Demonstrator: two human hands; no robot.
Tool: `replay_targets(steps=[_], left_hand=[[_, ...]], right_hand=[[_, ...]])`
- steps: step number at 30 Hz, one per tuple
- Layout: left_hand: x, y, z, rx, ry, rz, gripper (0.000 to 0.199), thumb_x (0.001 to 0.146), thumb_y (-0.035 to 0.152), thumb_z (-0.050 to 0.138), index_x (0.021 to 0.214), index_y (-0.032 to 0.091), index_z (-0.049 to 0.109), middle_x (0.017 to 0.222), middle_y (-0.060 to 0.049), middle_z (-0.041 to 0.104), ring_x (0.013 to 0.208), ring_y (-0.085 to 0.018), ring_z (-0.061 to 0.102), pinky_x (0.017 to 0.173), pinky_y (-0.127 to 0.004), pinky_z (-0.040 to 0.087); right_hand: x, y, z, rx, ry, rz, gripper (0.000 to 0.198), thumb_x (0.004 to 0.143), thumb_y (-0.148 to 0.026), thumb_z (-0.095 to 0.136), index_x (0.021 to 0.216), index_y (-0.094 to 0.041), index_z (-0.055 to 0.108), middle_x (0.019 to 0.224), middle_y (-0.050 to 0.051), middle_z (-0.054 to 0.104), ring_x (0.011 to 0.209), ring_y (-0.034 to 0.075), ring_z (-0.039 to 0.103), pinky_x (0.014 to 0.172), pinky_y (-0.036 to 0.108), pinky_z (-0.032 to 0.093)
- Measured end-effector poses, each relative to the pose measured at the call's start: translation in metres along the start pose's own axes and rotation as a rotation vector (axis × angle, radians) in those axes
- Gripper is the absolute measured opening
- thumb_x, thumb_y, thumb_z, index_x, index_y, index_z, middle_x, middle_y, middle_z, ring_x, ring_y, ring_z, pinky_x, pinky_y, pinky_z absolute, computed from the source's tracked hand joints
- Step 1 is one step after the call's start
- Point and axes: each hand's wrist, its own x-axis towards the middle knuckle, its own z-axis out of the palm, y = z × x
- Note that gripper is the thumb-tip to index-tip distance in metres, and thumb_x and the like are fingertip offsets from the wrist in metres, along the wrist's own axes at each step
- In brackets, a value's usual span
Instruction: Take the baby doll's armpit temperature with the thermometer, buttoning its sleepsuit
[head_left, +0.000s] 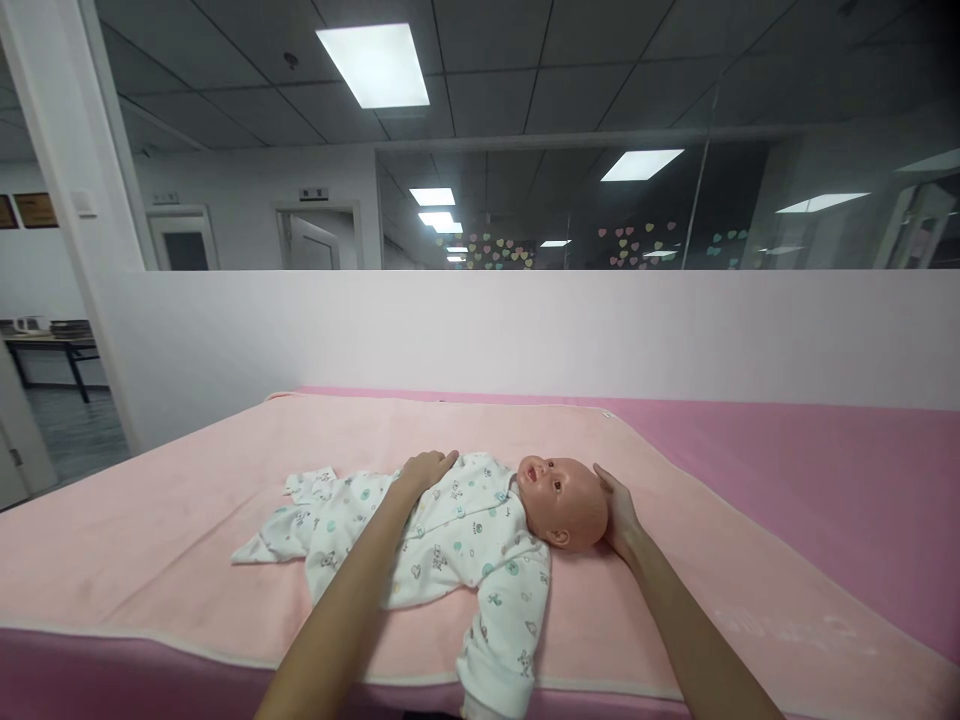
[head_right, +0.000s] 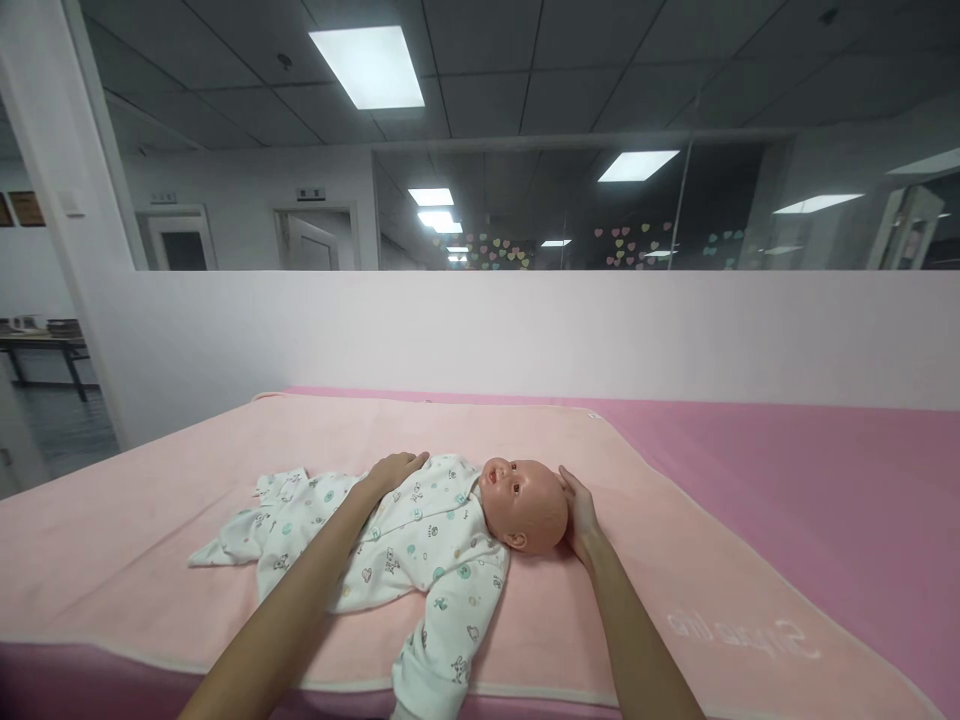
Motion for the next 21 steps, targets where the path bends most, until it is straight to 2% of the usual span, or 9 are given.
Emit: replay_targets(steps=[7, 12, 16, 21], left_hand=[[0.000, 0.000, 0.000, 0.006, 0.000, -0.001, 0.066, 0.078, 0.061, 0.012, 0.088, 0.018, 0.060, 0.100, -0.011, 0.063, 0.091, -0.026, 0.058, 0.075, -0.034, 0.043], [0.000, 0.000, 0.000, 0.008, 0.001, 0.001, 0.066, 0.078, 0.061, 0.011, 0.087, 0.018, 0.060, 0.099, -0.011, 0.063, 0.090, -0.026, 0.058, 0.076, -0.034, 0.043], [-0.001, 0.000, -0.001, 0.007, 0.003, -0.001, 0.065, 0.079, 0.061, 0.012, 0.088, 0.018, 0.060, 0.100, -0.010, 0.063, 0.091, -0.026, 0.058, 0.077, -0.035, 0.043], [-0.002, 0.002, -0.002, 0.006, -0.003, -0.013, 0.064, 0.079, 0.061, 0.012, 0.087, 0.019, 0.060, 0.098, -0.010, 0.064, 0.089, -0.026, 0.058, 0.075, -0.035, 0.043]], right_hand=[[-0.009, 0.002, 0.012, -0.081, -0.001, 0.002, 0.036, 0.074, -0.045, 0.050, 0.090, -0.018, 0.067, 0.086, 0.004, 0.070, 0.086, 0.025, 0.063, 0.077, 0.034, 0.049], [-0.003, 0.002, 0.004, -0.062, -0.006, 0.045, 0.044, 0.073, -0.051, 0.049, 0.093, -0.016, 0.067, 0.086, 0.008, 0.069, 0.086, 0.027, 0.063, 0.078, 0.037, 0.049], [0.003, 0.002, -0.004, -0.033, -0.008, 0.019, 0.041, 0.073, -0.048, 0.049, 0.093, -0.016, 0.066, 0.085, 0.007, 0.070, 0.088, 0.026, 0.063, 0.079, 0.036, 0.048], [-0.003, 0.003, 0.004, -0.069, 0.005, 0.000, 0.040, 0.074, -0.047, 0.050, 0.095, -0.017, 0.065, 0.094, 0.006, 0.068, 0.092, 0.025, 0.062, 0.081, 0.035, 0.049]])
